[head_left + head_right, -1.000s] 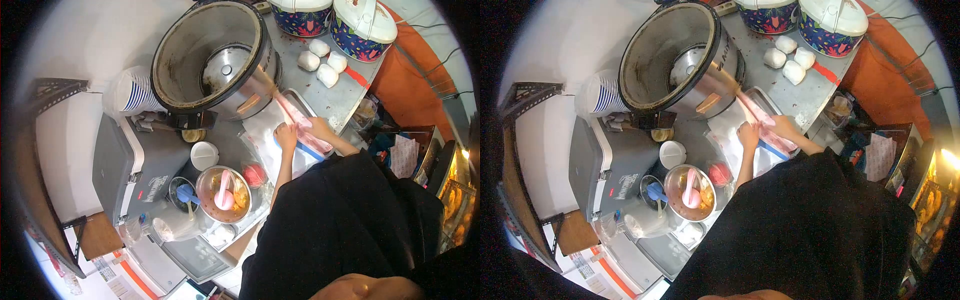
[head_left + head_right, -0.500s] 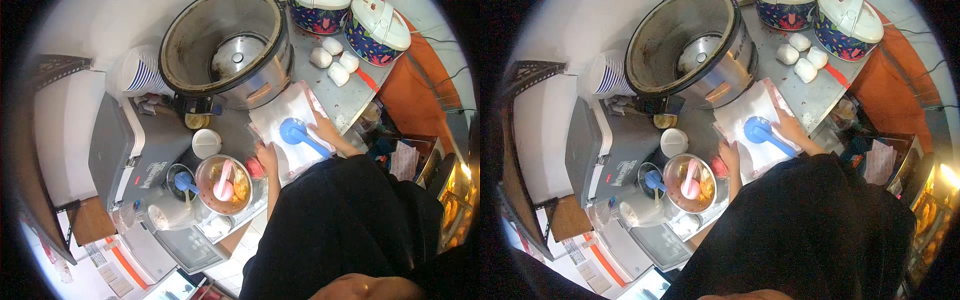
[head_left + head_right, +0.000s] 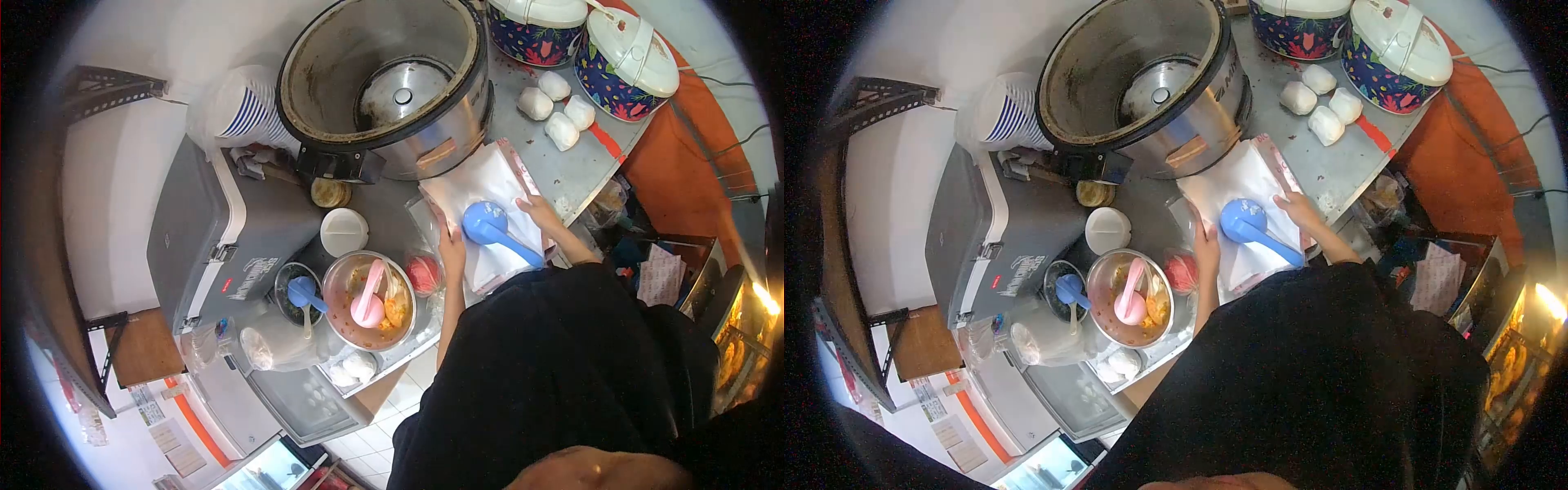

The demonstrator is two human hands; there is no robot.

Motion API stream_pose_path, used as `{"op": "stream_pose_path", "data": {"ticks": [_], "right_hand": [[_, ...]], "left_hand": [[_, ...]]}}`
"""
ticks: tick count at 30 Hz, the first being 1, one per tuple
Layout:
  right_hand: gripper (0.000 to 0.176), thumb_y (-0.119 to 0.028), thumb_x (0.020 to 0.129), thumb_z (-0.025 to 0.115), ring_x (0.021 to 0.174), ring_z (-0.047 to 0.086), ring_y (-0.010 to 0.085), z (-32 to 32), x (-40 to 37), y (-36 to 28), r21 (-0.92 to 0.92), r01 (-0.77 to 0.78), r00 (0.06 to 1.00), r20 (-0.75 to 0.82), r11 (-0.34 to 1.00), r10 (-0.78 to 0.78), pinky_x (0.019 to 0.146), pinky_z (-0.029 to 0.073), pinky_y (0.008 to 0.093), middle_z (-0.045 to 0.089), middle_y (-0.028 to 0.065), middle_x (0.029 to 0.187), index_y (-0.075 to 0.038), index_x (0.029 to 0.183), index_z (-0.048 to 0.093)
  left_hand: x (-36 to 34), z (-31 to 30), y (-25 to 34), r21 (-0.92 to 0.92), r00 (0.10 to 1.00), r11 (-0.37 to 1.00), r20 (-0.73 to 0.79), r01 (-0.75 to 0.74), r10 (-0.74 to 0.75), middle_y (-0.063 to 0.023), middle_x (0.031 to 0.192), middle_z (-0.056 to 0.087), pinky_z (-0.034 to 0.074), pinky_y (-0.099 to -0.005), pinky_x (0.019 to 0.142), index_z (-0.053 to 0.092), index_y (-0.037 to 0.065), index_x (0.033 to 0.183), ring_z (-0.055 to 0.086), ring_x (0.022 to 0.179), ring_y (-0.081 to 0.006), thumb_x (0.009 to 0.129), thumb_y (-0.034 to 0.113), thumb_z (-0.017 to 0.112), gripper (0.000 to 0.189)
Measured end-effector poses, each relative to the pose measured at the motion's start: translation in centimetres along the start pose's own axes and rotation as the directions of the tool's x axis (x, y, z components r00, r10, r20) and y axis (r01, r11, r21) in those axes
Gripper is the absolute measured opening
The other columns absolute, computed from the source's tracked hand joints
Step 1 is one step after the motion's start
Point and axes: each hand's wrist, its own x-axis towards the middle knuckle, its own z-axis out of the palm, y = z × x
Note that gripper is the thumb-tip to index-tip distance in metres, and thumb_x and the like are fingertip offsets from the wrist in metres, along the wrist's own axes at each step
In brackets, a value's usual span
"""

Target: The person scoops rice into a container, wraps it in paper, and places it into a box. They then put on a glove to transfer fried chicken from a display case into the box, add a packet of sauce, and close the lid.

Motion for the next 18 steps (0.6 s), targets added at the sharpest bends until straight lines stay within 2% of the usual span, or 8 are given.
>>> {"op": "stream_pose_path", "data": {"ticks": [1,3,4,5,9,11,14,18], "right_hand": [[0.036,-0.03,0.08,0.053,0.072,0.051,0.0132,-0.2,0.2,0.4,0.015,-0.031,0.998,0.055,0.999,0.03,0.066,0.04,0.0275,0.057,0.0075,0.079,0.005,0.091,0.056],[0.037,-0.029,0.08,0.053,0.077,0.052,0.0137,-0.3,0.3,0.6,0.029,-0.062,0.992,0.11,0.998,0.059,0.069,0.04,0.0272,0.058,0.0081,0.085,0.004,0.096,0.055],[0.04,-0.029,0.079,0.055,0.084,0.051,0.0147,-0.4,0.3,0.6,0.143,-0.099,0.981,0.182,0.985,0.073,0.074,0.039,0.0268,0.056,0.0093,0.093,0.003,0.103,0.051],[0.045,-0.029,0.078,0.056,0.091,0.05,0.0156,-0.4,0.3,0.7,0.253,-0.143,0.964,0.254,0.957,0.077,0.079,0.038,0.0264,0.054,0.0105,0.102,0.002,0.11,0.047],[0.057,-0.028,0.075,0.06,0.102,0.045,0.0181,-1.0,-0.7,-1.8,0.182,-0.032,0.945,0.326,0.983,-0.03,0.086,0.034,0.0267,0.047,0.0136,0.114,0.001,0.119,0.038],[0.056,-0.026,0.072,0.063,0.102,0.045,0.0185,-0.5,-1.5,-2.6,-0.173,0.2,0.957,0.245,0.964,-0.155,0.086,0.033,0.0271,0.048,0.0138,0.111,-0.001,0.117,0.04],[0.053,-0.025,0.07,0.064,0.102,0.046,0.0202,-0.3,-2.8,-6.5,-0.057,0.23,0.869,0.462,0.972,-0.178,0.086,0.034,0.0296,0.05,0.0131,0.108,-0.002,0.113,0.043],[0.054,-0.026,0.069,0.063,0.102,0.047,0.0258,1.9,-4.2,-10.4,-0.159,0.302,0.853,0.486,0.94,-0.191,0.086,0.035,0.0333,0.05,0.0151,0.107,-0.003,0.112,0.04]], "left_hand": [[0.3,0.6,-2.8,0.001,1.0,1.0,0.002,0.001,-0.001,-0.0236,0.107,0.048,0.04,-0.036,0.079,0.041,0.001,0.115,0.049,0.099,-0.0303,0.076,0.012,0.056,0.044],[1.4,2.0,-10.7,-0.455,0.965,0.854,0.183,0.251,-0.187,-0.0187,0.111,0.046,0.04,-0.0338,0.08,0.03,0.007,0.124,0.051,0.093,-0.0272,0.078,0.015,0.055,0.053],[1.4,1.5,-8.4,-0.454,0.965,0.854,0.184,0.252,-0.186,-0.0187,0.111,0.046,0.04,-0.0338,0.08,0.03,0.007,0.124,0.051,0.093,-0.0272,0.078,0.015,0.055,0.053],[1.2,0.7,-6.1,-0.473,0.905,0.776,0.293,0.417,-0.308,-0.0173,0.114,0.044,0.038,-0.0353,0.084,0.029,0.004,0.124,0.046,0.101,-0.0267,0.075,0.017,0.059,0.059],[1.7,0.4,-1.6,-0.351,0.674,0.593,0.542,0.724,-0.502,-0.0181,0.118,0.037,0.042,-0.036,0.083,0.013,0.004,0.129,0.045,0.103,-0.0275,0.069,0.017,0.067,0.082],[0.8,0.3,1.7,-0.323,0.731,0.676,0.478,0.662,-0.487,-0.0188,0.118,0.037,0.043,-0.0367,0.082,0.013,0.003,0.128,0.045,0.103,-0.0278,0.068,0.017,0.069,0.083],[0.2,0.0,1.9,-0.392,0.781,0.698,0.477,0.599,-0.403,-0.0191,0.116,0.038,0.044,-0.037,0.08,0.012,0.002,0.128,0.045,0.102,-0.0273,0.067,0.018,0.07,0.086],[-1.1,-3.3,2.9,-0.414,0.852,0.753,0.356,0.511,-0.383,-0.0172,0.122,0.035,0.038,-0.0426,0.087,0.012,0.0,0.128,0.038,0.11,-0.0292,0.067,0.021,0.07,0.086]]}}
